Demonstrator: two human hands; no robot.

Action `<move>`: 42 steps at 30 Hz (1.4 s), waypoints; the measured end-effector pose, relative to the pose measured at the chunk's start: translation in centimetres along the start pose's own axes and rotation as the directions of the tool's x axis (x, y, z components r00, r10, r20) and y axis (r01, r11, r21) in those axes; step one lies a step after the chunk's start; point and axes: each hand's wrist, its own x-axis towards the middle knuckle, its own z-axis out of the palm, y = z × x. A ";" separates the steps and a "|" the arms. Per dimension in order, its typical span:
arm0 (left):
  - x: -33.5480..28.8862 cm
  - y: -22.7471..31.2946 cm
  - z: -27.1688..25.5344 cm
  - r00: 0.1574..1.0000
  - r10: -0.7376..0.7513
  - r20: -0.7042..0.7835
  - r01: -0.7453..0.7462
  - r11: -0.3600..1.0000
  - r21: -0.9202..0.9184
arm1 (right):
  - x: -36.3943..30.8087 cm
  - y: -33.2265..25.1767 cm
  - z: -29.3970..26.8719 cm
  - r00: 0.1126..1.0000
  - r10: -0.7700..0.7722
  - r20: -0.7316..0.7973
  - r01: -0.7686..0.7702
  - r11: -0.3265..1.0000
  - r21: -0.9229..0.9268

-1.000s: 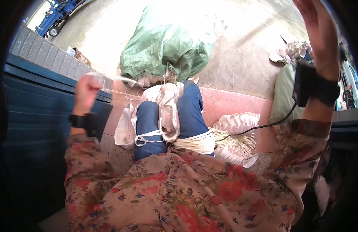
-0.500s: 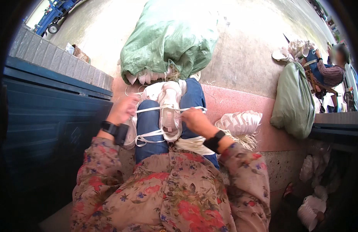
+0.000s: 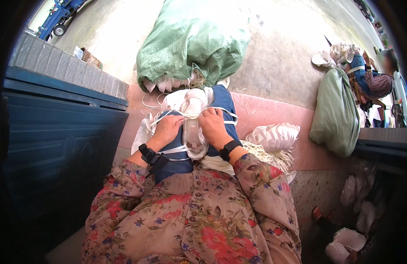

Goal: The recorder is sitting down and lacing a white shoe, pulling the long white laces through the eyelets and tying them.

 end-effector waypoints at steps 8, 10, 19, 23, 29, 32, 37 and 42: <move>-0.1 -0.9 0.3 0.994 0.033 -0.102 -0.012 0.978 0.207 | -0.1 -0.2 -0.7 0.990 0.139 0.006 -0.138 0.987 -0.081; 0.1 -1.0 0.6 0.991 0.042 -0.124 -0.015 0.977 0.211 | -0.1 -0.1 -0.7 0.984 0.179 -0.004 -0.179 0.980 -0.084; 1.2 -0.5 1.6 0.974 0.220 -0.048 -0.184 0.901 0.393 | -0.6 -0.2 -0.3 0.988 0.156 -0.006 -0.155 0.981 -0.120; 0.4 -0.1 1.4 0.964 0.186 -0.191 -0.092 0.905 0.415 | -0.4 -2.2 -1.5 0.977 0.199 0.072 -0.181 0.962 -0.206; -1.0 1.9 1.8 0.975 0.195 -0.108 -0.116 0.857 0.503 | -0.5 -3.4 -0.8 0.931 0.260 0.258 -0.162 0.924 -0.347; -0.9 1.0 2.5 0.988 0.140 -0.070 -0.085 0.858 0.507 | -0.4 -3.1 -0.6 0.920 0.279 0.274 -0.173 0.918 -0.356; -0.7 2.0 2.1 0.972 0.128 -0.196 -0.074 0.962 0.262 | -0.8 -2.6 0.0 0.950 0.298 0.093 -0.293 0.954 -0.064; 1.9 2.8 2.5 0.935 0.327 -0.136 -0.270 0.907 0.324 | -1.5 -1.6 0.7 0.940 0.342 0.014 -0.340 0.930 0.138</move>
